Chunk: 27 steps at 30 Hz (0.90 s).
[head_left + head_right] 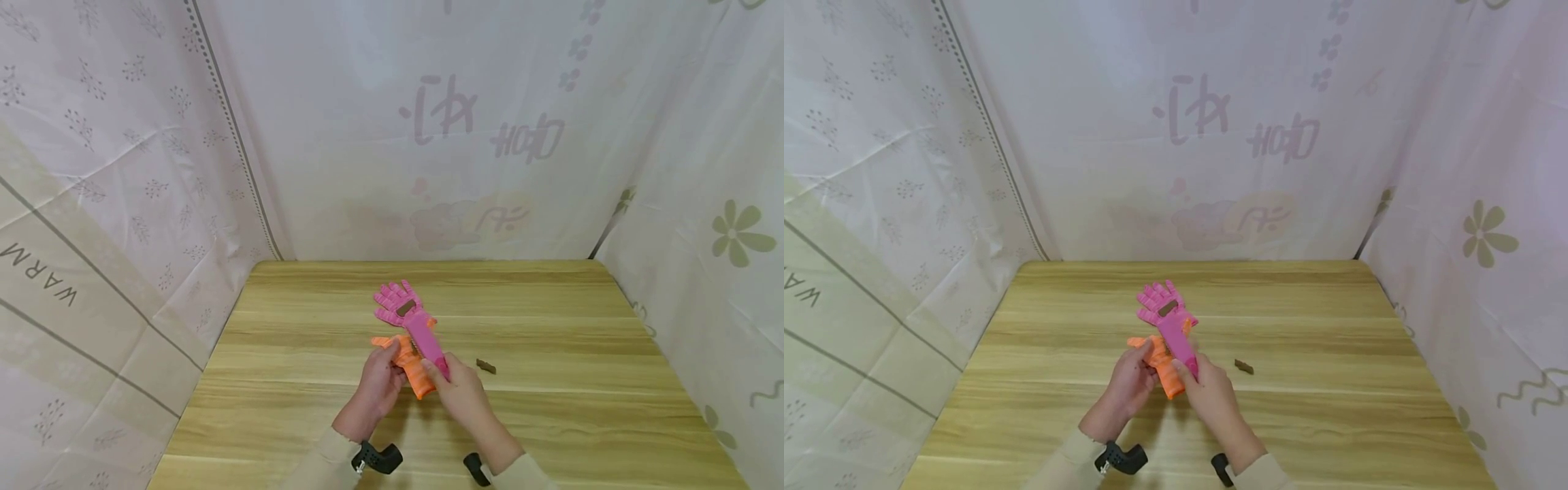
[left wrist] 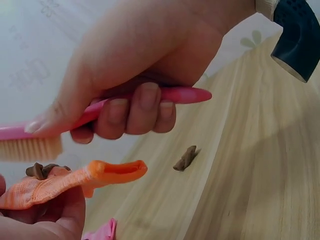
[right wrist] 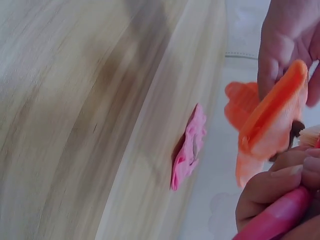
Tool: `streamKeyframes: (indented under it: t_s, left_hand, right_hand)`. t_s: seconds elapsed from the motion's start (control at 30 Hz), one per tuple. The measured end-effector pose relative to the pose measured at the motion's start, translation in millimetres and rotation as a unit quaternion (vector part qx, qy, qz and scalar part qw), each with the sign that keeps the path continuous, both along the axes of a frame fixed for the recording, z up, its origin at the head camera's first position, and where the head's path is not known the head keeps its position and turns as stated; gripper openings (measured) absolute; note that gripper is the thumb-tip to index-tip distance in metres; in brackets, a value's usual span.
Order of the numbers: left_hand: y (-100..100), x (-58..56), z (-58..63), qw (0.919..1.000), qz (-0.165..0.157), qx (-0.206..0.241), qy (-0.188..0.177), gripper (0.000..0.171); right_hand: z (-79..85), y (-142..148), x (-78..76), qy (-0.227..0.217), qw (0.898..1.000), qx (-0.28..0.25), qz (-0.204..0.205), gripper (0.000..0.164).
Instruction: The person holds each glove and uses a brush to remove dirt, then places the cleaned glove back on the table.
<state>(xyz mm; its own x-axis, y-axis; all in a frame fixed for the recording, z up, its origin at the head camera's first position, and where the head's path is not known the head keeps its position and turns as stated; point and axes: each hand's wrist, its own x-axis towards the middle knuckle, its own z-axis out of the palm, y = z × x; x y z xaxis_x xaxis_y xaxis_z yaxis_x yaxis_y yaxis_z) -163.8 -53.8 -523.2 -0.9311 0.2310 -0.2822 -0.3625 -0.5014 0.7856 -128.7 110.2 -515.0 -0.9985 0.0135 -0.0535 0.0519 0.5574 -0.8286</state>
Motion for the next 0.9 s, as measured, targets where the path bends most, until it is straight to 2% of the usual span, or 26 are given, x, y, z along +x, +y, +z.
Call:
streamKeyframes:
  t_s: [0.23, 0.43, 0.57, 0.73, 0.9]
  left_hand:
    - [4.2, -0.1, -1.5, 0.9992, -0.016, -0.03, 0.023, 0.024]
    - [4.0, 0.8, -3.4, 0.9979, -0.019, -0.056, 0.026, 0.032]
    - [3.2, 0.9, -3.9, 0.9974, -0.016, -0.067, 0.019, 0.027]
    - [3.7, 0.4, -3.0, 0.9979, -0.019, -0.059, 0.022, 0.018]
    - [3.1, -0.1, -2.8, 0.9981, -0.017, -0.05, 0.031, 0.02]
  right_hand:
    - [-1.2, -7.0, 2.0, 0.004, 1.0, 0.012, 0.01, 0.044]
    - [-2.2, -4.1, 1.3, 0.017, 0.998, 0.061, 0.01, 0.042]
    - [-2.1, -0.8, 1.0, 0.017, 0.996, 0.085, 0.01, 0.039]
    - [-0.2, 2.2, -0.2, 0.01, 0.995, 0.103, 0.008, 0.037]
    - [0.5, 4.6, -0.5, 0.004, 0.994, 0.107, 0.012, 0.037]
